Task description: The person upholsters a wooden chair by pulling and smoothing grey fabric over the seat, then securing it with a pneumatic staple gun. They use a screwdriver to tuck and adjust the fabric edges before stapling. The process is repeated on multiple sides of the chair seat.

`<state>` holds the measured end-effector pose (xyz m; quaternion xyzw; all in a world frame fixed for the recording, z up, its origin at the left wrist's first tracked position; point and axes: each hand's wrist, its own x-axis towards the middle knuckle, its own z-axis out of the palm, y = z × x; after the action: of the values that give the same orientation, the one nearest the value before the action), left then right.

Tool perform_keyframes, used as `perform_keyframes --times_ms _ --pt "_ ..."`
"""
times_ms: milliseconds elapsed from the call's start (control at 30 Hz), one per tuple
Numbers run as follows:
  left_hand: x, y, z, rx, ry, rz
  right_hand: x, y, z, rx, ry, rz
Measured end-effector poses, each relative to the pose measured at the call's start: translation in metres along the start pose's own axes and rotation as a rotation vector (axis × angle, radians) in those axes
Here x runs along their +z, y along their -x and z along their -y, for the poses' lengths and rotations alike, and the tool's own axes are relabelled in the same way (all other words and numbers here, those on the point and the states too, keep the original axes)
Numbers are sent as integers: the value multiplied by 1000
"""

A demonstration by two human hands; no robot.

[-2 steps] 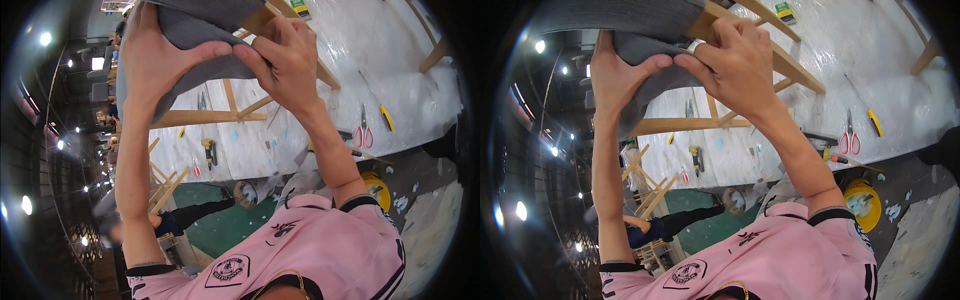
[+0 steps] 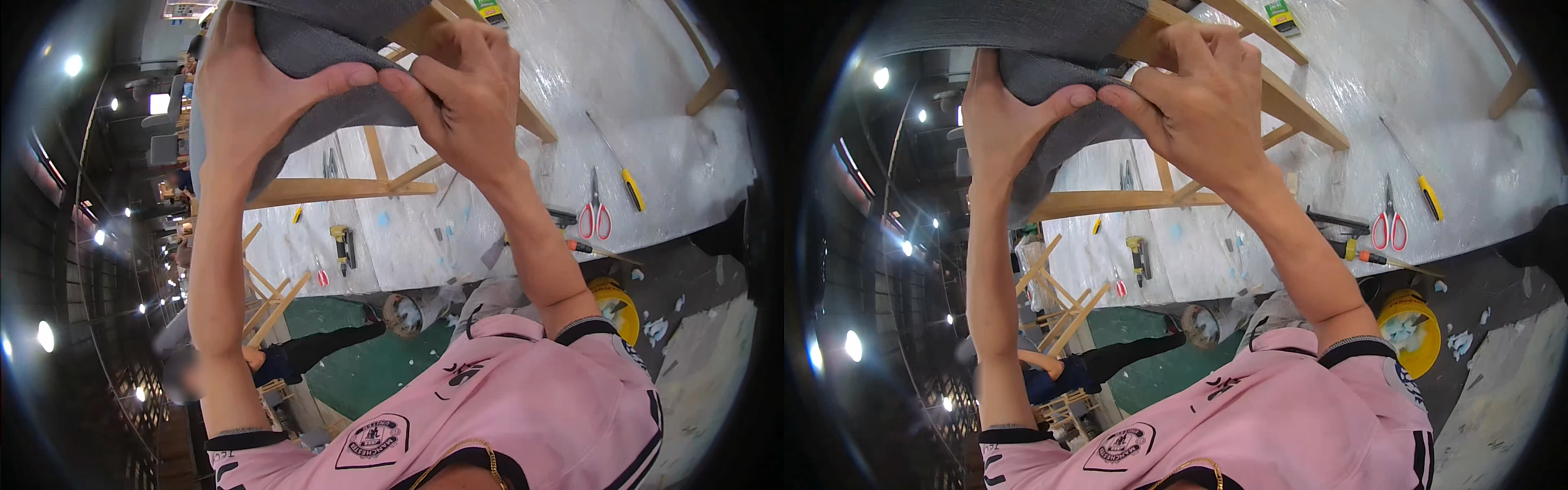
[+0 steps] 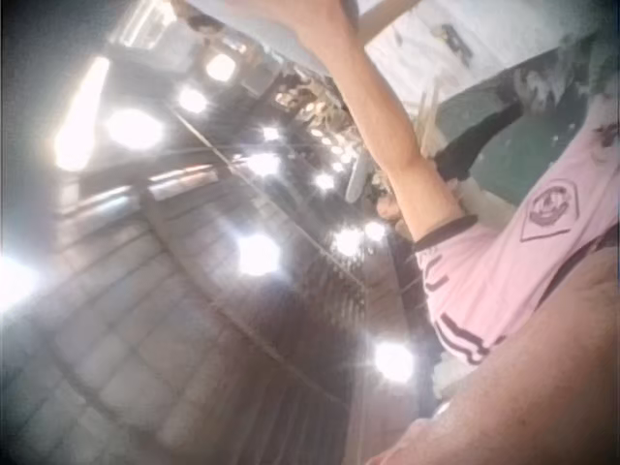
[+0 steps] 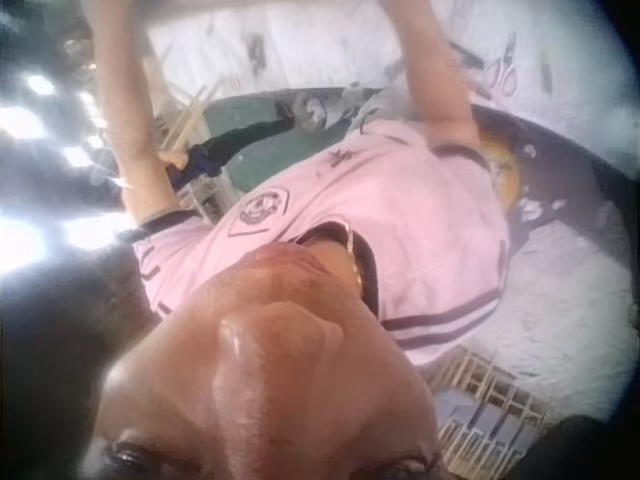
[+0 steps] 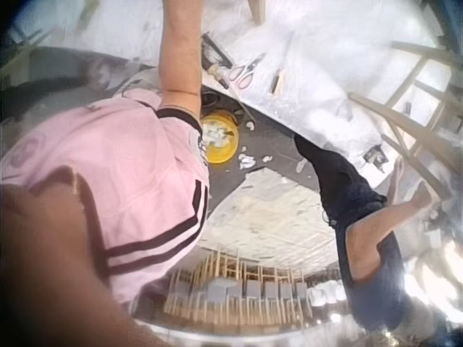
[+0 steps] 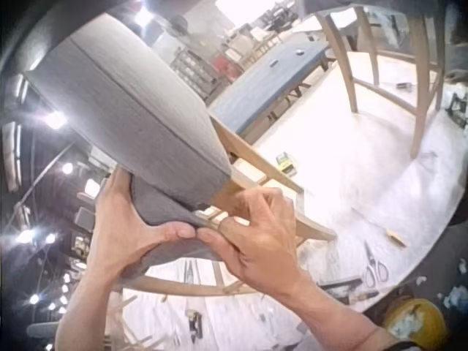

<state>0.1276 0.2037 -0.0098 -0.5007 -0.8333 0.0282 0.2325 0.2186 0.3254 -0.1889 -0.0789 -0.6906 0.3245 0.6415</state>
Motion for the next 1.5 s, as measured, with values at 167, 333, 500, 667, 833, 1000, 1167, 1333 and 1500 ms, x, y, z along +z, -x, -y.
perform_keyframes --times_ms 167,333,500,667,833,1000,1167,1333,1500 --pt "2 -1 -4 -16 -27 -14 -4 -3 13 173 -129 41" --pt "5 -5 -6 6 -10 -50 5 -1 0 130 -218 35" --pt "9 -1 -21 -81 -130 -74 -5 -12 -7 43 -193 134" --pt "5 -1 -18 -93 -142 -114 6 -6 -21 -70 -137 -23" --pt "4 -3 -8 -166 -186 -146 -1 -10 -18 -33 -150 50" --pt "23 17 -24 91 -276 -220 1 -5 -18 -7 -160 13" --pt "-1 13 -24 167 -185 -117 2 -4 -13 -5 -211 -43" --pt "-1 5 -27 44 -184 32 6 -6 -16 -4 -232 -85" --pt "4 -1 -31 -37 -112 10 6 -6 -16 22 -241 -65"
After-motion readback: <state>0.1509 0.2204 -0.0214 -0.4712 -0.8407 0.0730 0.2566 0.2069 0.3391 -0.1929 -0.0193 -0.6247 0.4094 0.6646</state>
